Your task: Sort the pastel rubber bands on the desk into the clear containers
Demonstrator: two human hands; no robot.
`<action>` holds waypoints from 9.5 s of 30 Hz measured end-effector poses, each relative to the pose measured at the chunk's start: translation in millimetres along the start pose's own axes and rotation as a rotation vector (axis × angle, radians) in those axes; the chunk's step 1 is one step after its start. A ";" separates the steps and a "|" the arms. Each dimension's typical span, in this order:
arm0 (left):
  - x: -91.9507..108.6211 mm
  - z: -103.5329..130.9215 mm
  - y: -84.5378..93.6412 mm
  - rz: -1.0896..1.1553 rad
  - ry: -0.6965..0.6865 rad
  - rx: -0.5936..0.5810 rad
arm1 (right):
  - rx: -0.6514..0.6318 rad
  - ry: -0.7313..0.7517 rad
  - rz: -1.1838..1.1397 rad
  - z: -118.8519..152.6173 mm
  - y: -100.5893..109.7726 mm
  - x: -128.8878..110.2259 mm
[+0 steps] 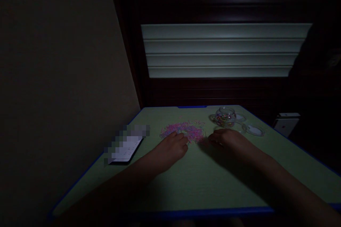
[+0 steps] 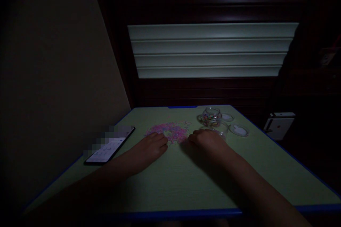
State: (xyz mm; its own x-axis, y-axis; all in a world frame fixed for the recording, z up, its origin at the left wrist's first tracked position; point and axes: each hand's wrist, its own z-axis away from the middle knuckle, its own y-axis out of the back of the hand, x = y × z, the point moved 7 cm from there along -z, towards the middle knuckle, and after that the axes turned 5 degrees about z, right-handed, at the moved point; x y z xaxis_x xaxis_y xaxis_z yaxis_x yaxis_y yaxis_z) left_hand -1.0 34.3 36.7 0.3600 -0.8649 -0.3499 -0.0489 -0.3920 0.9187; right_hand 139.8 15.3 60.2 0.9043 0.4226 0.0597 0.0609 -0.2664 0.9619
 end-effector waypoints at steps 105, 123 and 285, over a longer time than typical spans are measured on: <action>-11.1 -3.6 1.3 0.307 0.169 0.203 | 0.244 -0.060 0.269 2.2 21.2 -3.7; -9.5 -4.1 -1.7 0.271 0.160 0.175 | 0.154 -0.532 0.567 23.8 39.1 50.0; 8.8 -4.7 11.7 0.210 0.002 0.252 | 0.199 0.206 0.078 1.7 11.0 -37.0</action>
State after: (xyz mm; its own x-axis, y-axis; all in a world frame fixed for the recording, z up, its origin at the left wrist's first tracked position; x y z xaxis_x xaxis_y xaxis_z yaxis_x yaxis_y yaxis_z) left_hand 5.9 23.5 45.3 0.3194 -0.9345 -0.1570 -0.3508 -0.2705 0.8965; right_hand 107.7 -4.7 68.1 0.8062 0.5553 0.2040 0.0941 -0.4608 0.8825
